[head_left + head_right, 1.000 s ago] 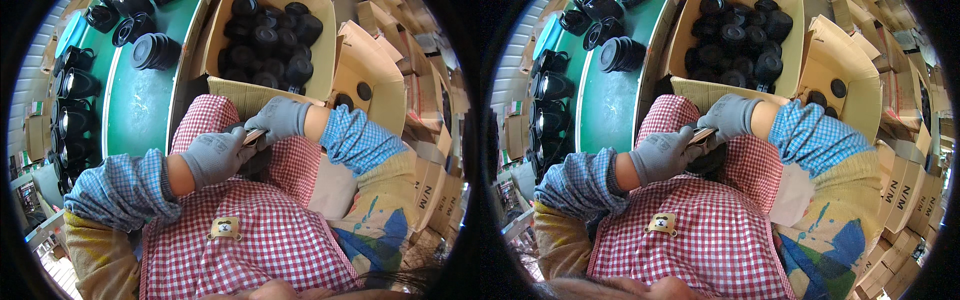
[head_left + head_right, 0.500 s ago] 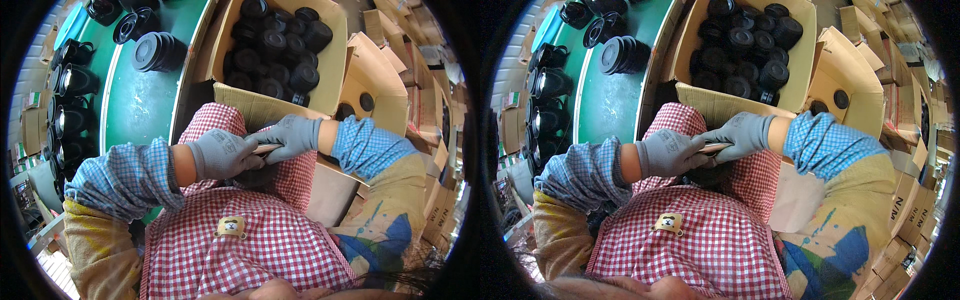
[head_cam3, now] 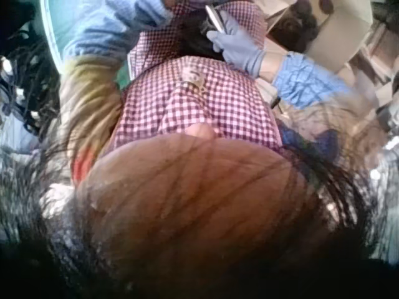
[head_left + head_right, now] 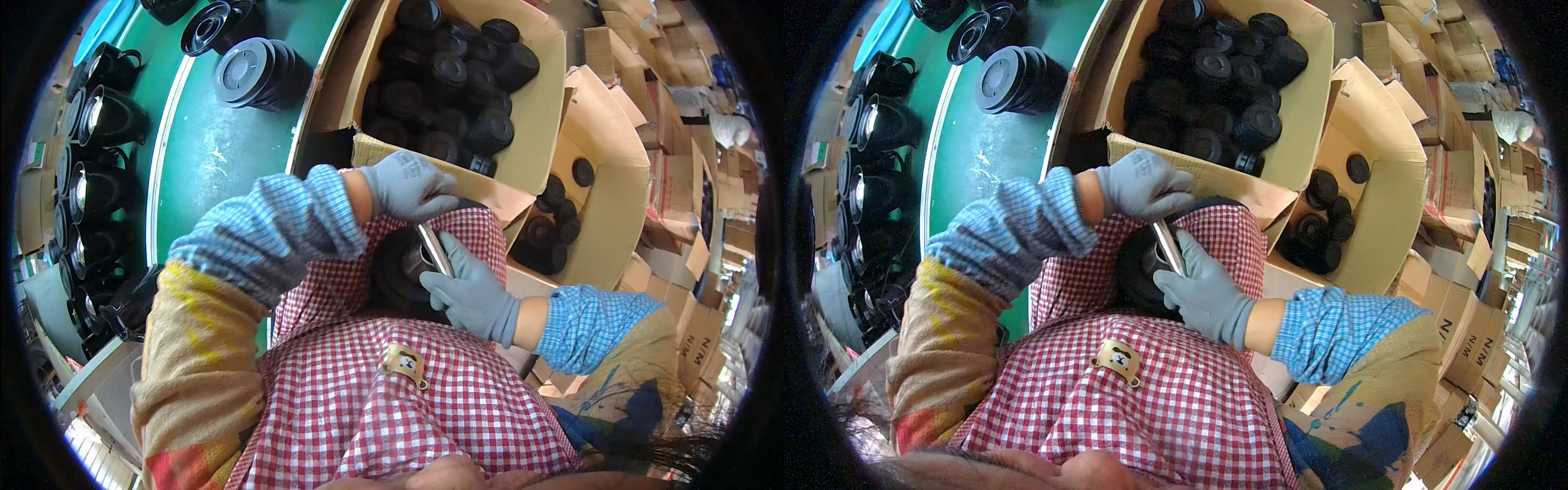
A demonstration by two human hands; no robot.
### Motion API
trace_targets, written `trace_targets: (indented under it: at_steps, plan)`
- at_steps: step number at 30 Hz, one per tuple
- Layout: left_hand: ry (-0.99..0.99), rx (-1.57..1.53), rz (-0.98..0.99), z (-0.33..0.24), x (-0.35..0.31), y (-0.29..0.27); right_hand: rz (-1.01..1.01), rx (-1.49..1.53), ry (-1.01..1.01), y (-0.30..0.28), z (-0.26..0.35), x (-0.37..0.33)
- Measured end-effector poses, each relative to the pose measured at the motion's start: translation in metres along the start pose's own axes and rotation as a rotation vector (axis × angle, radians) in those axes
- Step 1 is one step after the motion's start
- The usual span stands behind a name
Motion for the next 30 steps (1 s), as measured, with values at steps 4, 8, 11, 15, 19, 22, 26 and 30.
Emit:
trace_targets:
  at_steps: [4, 8, 11, 15, 19, 22, 26, 30]
  plan:
    - [-0.042, -0.004, -0.103, 0.007, 0.016, -0.004, -0.148, -0.071, 0.072, -0.002, 0.012, -0.002]
    - [0.071, 0.254, -0.67, -0.021, -0.044, -0.061, 0.006, -0.162, -0.133, -0.021, 0.032, 0.003]
    - [0.189, 0.484, -0.831, -0.059, -0.129, -0.084, -0.166, -0.16, -0.348, -0.068, 0.043, -0.021]
    - [0.467, 0.589, -0.299, -0.12, -0.184, 0.011, -0.339, 0.116, -0.609, -0.128, 0.018, -0.03]
    - [0.484, 0.704, -0.077, -0.125, -0.197, 0.08, -0.321, 0.109, -0.59, -0.109, -0.01, -0.038]
    - [0.422, 0.732, 0.044, -0.115, -0.189, 0.107, -0.325, 0.173, -0.629, -0.118, -0.022, -0.044]
    - [0.428, 0.815, -0.001, -0.101, -0.183, 0.105, -0.367, 0.222, -0.634, -0.129, -0.033, -0.062]
    - [0.415, 0.821, -0.069, -0.105, -0.167, 0.092, -0.327, 0.253, -0.638, -0.132, -0.049, -0.069]
Point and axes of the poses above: each hand's wrist, its own x-axis towards the middle knuckle, its own y-axis out of the palm, z = x × y, the point moved 8 cm from there along x, towards the middle knuckle, and after that the axes turned 6 degrees about x, right-handed, at the moved point
